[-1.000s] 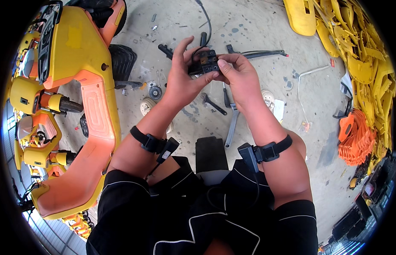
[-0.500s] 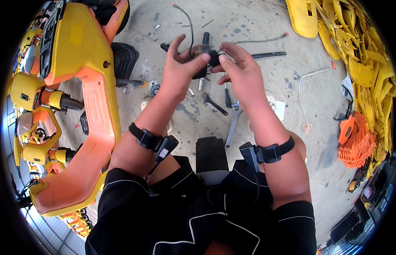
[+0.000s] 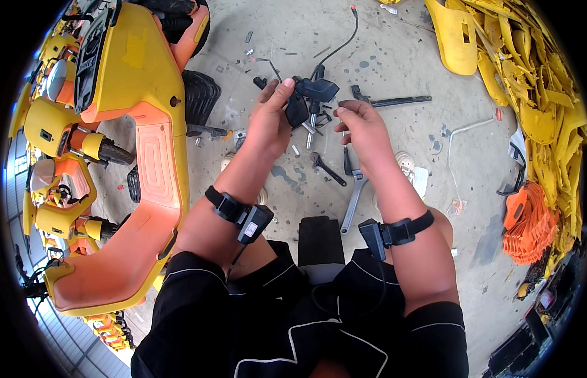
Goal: The person sits on the floor assembling scooter handlebar components. They use a screwdriver to tighten screws on a black plastic part, then attach a cable and insert a bolt, working with various small parts and tools scattered on the floor.
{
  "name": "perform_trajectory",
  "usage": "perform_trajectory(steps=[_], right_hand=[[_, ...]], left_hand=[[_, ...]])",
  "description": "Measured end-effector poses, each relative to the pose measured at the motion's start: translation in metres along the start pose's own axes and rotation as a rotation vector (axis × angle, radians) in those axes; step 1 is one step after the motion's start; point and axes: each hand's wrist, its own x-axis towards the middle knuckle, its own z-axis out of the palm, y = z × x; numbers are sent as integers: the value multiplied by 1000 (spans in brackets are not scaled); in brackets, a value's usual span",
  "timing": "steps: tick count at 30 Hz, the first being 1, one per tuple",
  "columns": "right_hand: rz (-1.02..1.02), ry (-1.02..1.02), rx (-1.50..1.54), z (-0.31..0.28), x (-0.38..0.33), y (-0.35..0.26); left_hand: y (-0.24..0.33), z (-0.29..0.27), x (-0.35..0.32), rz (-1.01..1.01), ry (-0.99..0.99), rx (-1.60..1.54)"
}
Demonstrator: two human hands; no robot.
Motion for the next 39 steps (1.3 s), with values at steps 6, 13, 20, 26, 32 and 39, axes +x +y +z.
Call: perform_trajectory(steps=[6,13,20,26,32,39], right_hand=[[-46,-23,170,4,6,6],[-15,35,234,9,9,11],[18,6,186,5,11,8],[-111,-6,354,13,22,16],[-232,18,540,7,17,-7],[-342,-122,470,3,2,-15]], left_hand=[[-5,10,-1,-4,80,41],[-8,10,2,-56,40,-15],[-11,7,12,12,131,23],[-13,35,-2,213,79,191],[-8,42,-16,520,-224,559],[13,24,-20,219,-418,165]])
